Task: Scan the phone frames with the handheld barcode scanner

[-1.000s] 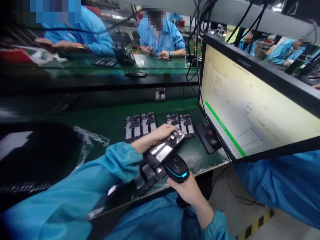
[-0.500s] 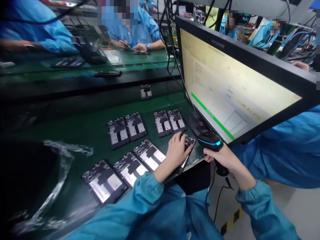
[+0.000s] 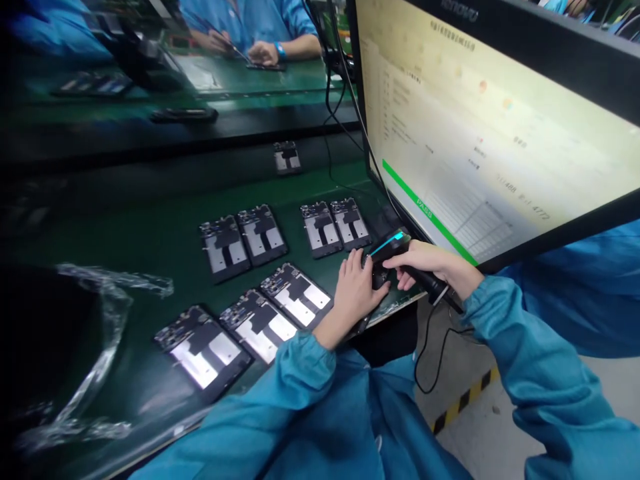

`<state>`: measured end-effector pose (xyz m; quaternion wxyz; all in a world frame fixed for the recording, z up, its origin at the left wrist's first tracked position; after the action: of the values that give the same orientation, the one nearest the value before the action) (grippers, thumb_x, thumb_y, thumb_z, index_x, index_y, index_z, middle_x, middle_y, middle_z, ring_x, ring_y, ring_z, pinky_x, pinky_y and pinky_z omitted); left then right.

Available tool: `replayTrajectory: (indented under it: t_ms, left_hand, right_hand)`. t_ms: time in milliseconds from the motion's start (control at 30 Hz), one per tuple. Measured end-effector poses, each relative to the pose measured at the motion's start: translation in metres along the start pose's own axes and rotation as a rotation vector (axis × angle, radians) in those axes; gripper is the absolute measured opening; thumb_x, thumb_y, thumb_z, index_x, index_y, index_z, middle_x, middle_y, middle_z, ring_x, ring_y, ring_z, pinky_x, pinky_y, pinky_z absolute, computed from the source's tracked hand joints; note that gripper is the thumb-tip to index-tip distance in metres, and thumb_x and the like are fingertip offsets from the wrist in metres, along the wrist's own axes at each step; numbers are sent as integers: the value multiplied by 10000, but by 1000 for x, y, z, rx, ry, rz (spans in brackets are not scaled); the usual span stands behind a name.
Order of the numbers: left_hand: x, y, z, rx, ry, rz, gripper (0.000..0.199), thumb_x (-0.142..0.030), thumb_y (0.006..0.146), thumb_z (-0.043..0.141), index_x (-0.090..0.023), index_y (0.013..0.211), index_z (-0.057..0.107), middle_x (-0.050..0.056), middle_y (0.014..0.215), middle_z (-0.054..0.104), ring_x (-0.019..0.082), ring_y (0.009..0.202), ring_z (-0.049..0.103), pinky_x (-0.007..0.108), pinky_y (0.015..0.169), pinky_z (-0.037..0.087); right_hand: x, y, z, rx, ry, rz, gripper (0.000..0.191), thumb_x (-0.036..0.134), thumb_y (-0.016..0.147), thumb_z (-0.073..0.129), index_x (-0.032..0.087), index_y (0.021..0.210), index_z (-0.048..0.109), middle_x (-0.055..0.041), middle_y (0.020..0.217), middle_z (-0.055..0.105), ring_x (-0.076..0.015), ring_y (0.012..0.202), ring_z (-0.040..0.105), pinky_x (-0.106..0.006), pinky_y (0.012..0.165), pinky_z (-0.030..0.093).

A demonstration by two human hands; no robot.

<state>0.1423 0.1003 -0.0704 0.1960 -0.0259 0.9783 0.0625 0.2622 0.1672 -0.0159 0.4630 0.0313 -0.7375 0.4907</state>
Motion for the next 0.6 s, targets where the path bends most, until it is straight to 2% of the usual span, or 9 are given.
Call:
replayTrajectory:
  t_ms: [67, 133, 233, 300, 367, 467, 533, 600]
  left_hand:
    - [-2, -1, 0, 10, -4, -3, 697, -456, 831, 609, -70, 1387, 444, 254, 1530, 322, 383, 1449, 250, 519, 1161, 236]
    - [-7, -3, -2, 22, 8, -18, 685, -437, 842, 601, -68, 1394, 431, 260, 1501, 344, 389, 1405, 307, 519, 1126, 280]
    - [-13, -4, -8, 53, 47, -77, 631, -406, 850, 596, -92, 1377, 450, 241, 1318, 478, 381, 1222, 455, 506, 988, 393]
    - [-14, -3, -10, 76, 44, -125, 611, -408, 820, 631, -106, 1332, 489, 203, 1179, 514, 361, 1116, 492, 475, 911, 429]
    - [-13, -2, -11, 79, -6, -153, 599, -407, 769, 685, -125, 1275, 532, 170, 1114, 503, 348, 1086, 494, 460, 898, 436]
    - [-6, -2, -15, 36, -198, -172, 612, -369, 701, 740, -176, 1252, 555, 129, 1108, 473, 323, 1098, 495, 451, 932, 438]
    - [4, -2, -20, 1, -411, -201, 665, -351, 692, 743, -205, 1303, 526, 109, 1121, 466, 288, 1110, 509, 425, 965, 442]
    - [21, -1, -21, -1, -649, -285, 761, -359, 682, 752, -213, 1371, 466, 108, 1163, 476, 251, 1091, 540, 398, 977, 448]
  right_hand:
    - [0, -1, 0, 9, 6, -1, 346, 411, 741, 810, 127, 634, 643, -55, 538, 660, -187, 535, 690, -263, 503, 605]
    - [2, -3, -2, -6, 3, -16, 337, 404, 761, 798, 125, 647, 646, -50, 534, 653, -179, 524, 682, -257, 491, 597]
    - [3, -9, -6, -63, 16, -53, 310, 394, 767, 798, 123, 706, 662, -56, 591, 677, -164, 508, 672, -250, 474, 586]
    - [2, -18, -9, -109, 43, -81, 302, 390, 750, 813, 129, 742, 661, -49, 632, 687, -151, 493, 666, -242, 462, 572]
    - [-2, -31, -10, -149, 69, -126, 309, 396, 738, 817, 134, 772, 657, -42, 677, 697, -144, 488, 665, -237, 456, 557]
    - [-17, -55, -8, -185, 99, -211, 327, 436, 762, 783, 138, 810, 659, -36, 697, 706, -147, 502, 666, -254, 475, 548]
    - [-33, -69, -5, -226, 100, -242, 326, 454, 788, 754, 144, 806, 655, -16, 627, 689, -144, 496, 649, -264, 502, 540]
    - [-51, -75, 1, -269, 69, -255, 323, 460, 802, 738, 152, 772, 644, 14, 533, 648, -134, 478, 622, -264, 528, 528]
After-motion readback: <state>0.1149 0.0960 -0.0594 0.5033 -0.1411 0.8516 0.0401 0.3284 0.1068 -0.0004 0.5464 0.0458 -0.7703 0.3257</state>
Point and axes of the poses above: each hand's wrist, its own y-axis towards the middle knuckle, its own z-axis out of the palm, x = y × z, the point moved 7 cm from there along y, towards the middle knuckle
